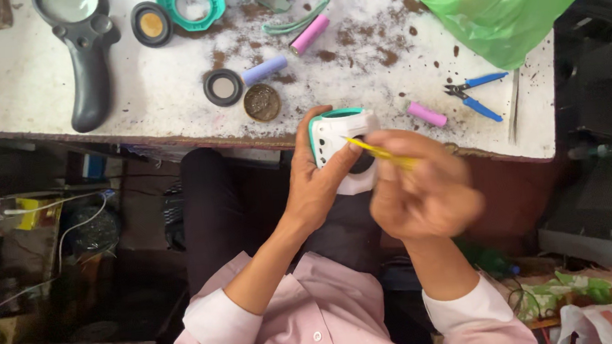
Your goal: The person assembles a small electronic device by inserting a circuit board and a circular component into a white plastic housing, then fitting a teal cover and securing it with a screwdriver. The person retrieves the screwdriver from a drawer and tightens screws on the device's casing.
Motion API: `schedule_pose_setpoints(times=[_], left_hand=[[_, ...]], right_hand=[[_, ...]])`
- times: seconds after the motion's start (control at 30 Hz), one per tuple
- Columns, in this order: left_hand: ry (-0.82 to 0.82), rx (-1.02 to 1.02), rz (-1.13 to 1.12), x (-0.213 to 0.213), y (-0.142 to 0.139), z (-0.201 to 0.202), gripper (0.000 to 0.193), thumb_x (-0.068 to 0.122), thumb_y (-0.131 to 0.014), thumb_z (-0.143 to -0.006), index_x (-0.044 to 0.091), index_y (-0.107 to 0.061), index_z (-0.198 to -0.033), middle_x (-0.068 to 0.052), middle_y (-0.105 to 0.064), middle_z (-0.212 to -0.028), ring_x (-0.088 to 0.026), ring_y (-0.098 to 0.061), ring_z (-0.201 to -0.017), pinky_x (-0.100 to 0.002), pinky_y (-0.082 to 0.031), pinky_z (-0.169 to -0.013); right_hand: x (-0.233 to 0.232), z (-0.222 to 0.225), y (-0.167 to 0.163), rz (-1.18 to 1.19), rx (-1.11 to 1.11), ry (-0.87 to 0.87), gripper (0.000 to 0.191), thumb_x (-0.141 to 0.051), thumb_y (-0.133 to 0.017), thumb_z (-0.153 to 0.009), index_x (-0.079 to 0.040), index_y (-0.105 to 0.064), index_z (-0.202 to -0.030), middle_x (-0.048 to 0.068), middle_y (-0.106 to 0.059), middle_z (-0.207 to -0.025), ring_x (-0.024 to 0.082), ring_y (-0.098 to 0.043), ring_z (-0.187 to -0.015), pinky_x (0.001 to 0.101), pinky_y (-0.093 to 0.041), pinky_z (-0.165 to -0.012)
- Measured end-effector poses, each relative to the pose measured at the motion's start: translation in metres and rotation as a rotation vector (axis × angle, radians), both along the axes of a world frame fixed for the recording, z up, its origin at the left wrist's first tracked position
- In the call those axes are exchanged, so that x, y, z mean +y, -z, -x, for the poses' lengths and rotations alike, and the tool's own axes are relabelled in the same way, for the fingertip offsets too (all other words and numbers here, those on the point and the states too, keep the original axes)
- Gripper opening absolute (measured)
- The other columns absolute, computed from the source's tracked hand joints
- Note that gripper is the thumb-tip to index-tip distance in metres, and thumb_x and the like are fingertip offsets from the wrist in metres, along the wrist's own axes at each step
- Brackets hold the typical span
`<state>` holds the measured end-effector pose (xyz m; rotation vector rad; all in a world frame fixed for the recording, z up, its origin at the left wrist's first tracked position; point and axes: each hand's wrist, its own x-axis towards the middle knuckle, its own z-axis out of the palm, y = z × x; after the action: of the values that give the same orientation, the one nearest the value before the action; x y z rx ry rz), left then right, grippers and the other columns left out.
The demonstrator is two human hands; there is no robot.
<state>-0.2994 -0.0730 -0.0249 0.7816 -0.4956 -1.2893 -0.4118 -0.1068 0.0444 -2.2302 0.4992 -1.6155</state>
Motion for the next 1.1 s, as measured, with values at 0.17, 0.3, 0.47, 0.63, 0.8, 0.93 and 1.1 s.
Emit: schedule_pose_setpoints(times=[0.17, 0.3, 0.47, 0.63, 0.8, 0.93, 1.1], left_hand=[[-0.011, -0.311, -0.081, 0.01, -0.021, 0.002, 0.079, 0.021, -0.08, -0.087, 0.008, -0.037, -0.152, -0.011, -0.065, -0.124, -0.017, -0.067, -0.108, -0.032, -0.059, -0.091], [-0.103, -0.698, -0.011, 0.016, -0.033, 0.003, 0.085, 0.03, -0.086, -0.086, 0.006, -0.04, -0.153, -0.016, -0.064, -0.135, -0.026, -0.066, -0.122, -0.037, -0.054, -0.103], [-0.054, -0.721, 0.082, 0.016, -0.032, 0.007, 0.089, 0.034, -0.088, -0.086, 0.006, -0.04, -0.155, -0.018, -0.059, -0.144, -0.025, -0.061, -0.131, -0.038, -0.051, -0.109], [0.111, -0.389, 0.155, 0.016, -0.023, 0.005, 0.086, 0.028, -0.086, -0.089, 0.009, -0.038, -0.158, -0.011, -0.059, -0.142, -0.019, -0.059, -0.132, -0.036, -0.051, -0.113], [0.228, -0.185, 0.193, 0.015, -0.017, -0.008, 0.091, 0.025, -0.088, -0.088, 0.011, -0.034, -0.16, -0.009, -0.058, -0.142, -0.018, -0.056, -0.133, -0.036, -0.048, -0.116], [0.249, -0.263, 0.194, 0.016, -0.016, -0.021, 0.096, 0.027, -0.092, -0.083, 0.008, -0.036, -0.158, -0.009, -0.059, -0.14, -0.018, -0.057, -0.133, -0.035, -0.048, -0.116], [0.189, -0.297, 0.168, 0.01, -0.016, -0.018, 0.099, 0.029, -0.098, -0.073, 0.006, -0.038, -0.149, -0.008, -0.062, -0.131, -0.017, -0.062, -0.123, -0.033, -0.054, -0.108]], right_hand=[[-0.006, 0.028, -0.01, -0.548, -0.325, 0.193, 0.03, -0.009, -0.058, -0.107, -0.003, -0.043, -0.133, 0.017, -0.056, -0.106, 0.015, -0.059, -0.071, 0.0231, -0.048, -0.051], [-0.025, 0.048, -0.002, -0.946, -0.165, -0.103, 0.041, -0.022, -0.062, -0.105, 0.001, -0.048, -0.136, 0.016, -0.062, -0.124, 0.01, -0.06, -0.075, 0.0151, -0.039, -0.05], [-0.021, 0.062, 0.026, -1.25, -0.149, -0.343, 0.082, -0.048, -0.072, -0.098, 0.006, -0.05, -0.155, 0.009, -0.07, -0.111, 0.001, -0.054, -0.065, 0.0138, -0.036, -0.051], [-0.026, 0.067, 0.036, -1.185, -0.115, -0.409, 0.091, -0.054, -0.081, -0.089, 0.009, -0.05, -0.147, 0.008, -0.07, -0.12, 0.001, -0.053, -0.068, 0.0158, -0.036, -0.052], [-0.024, 0.067, 0.03, -1.072, -0.012, -0.311, 0.09, -0.049, -0.083, -0.088, 0.009, -0.054, -0.149, 0.008, -0.069, -0.119, 0.003, -0.058, -0.085, 0.0176, -0.045, -0.071], [-0.023, 0.062, 0.02, -1.016, 0.012, -0.401, 0.08, -0.039, -0.084, -0.092, 0.008, -0.052, -0.148, 0.01, -0.069, -0.131, 0.013, -0.066, -0.119, 0.0285, -0.055, -0.104], [-0.028, 0.053, 0.007, -1.026, 0.115, -0.414, 0.077, -0.036, -0.083, -0.091, 0.008, -0.054, -0.147, 0.01, -0.07, -0.13, 0.013, -0.066, -0.118, 0.0288, -0.055, -0.103]])
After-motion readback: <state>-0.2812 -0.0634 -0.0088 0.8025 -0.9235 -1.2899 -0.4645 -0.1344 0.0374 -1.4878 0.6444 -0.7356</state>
